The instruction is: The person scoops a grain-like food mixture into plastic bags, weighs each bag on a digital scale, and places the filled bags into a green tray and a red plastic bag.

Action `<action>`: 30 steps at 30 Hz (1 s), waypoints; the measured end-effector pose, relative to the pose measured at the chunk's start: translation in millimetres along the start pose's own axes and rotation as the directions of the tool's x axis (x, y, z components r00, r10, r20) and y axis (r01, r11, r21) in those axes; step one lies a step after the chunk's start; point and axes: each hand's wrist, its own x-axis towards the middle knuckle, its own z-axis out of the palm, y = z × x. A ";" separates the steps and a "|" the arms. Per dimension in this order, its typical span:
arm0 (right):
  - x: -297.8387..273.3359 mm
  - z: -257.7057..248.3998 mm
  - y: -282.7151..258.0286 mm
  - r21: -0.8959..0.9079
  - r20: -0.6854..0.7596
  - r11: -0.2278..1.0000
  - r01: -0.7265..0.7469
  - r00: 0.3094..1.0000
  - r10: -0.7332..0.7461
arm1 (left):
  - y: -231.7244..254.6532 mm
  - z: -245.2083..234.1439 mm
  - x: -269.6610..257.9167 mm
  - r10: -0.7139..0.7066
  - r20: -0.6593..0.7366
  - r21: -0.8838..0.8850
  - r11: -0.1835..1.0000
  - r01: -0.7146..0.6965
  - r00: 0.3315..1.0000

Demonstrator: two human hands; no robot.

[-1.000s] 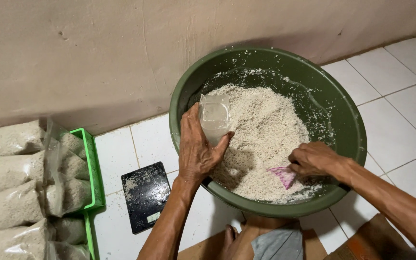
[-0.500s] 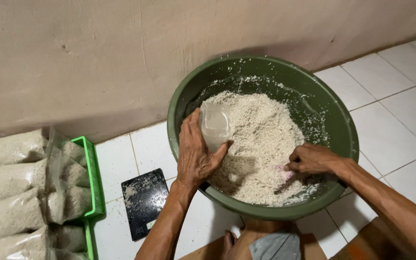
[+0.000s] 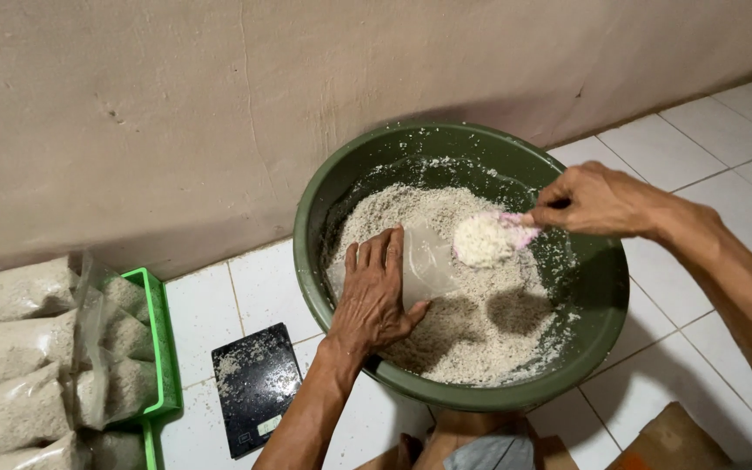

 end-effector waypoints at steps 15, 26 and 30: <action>28.7 54.5 -103.0 -0.487 -0.202 0.818 0.306 0.872 -0.447 | -9.8 -14.6 -1.3 -0.189 0.063 -0.423 0.884 0.198 0.980; -19.4 34.8 -103.9 -0.763 -0.424 0.646 0.034 0.728 -0.539 | -8.1 -28.5 -9.1 -0.303 -0.052 -0.528 0.817 0.232 0.951; -31.3 28.9 -81.0 -0.679 -0.525 0.734 -0.022 0.713 -0.465 | -9.0 -28.6 -11.0 -0.306 -0.057 -0.540 0.810 0.229 0.950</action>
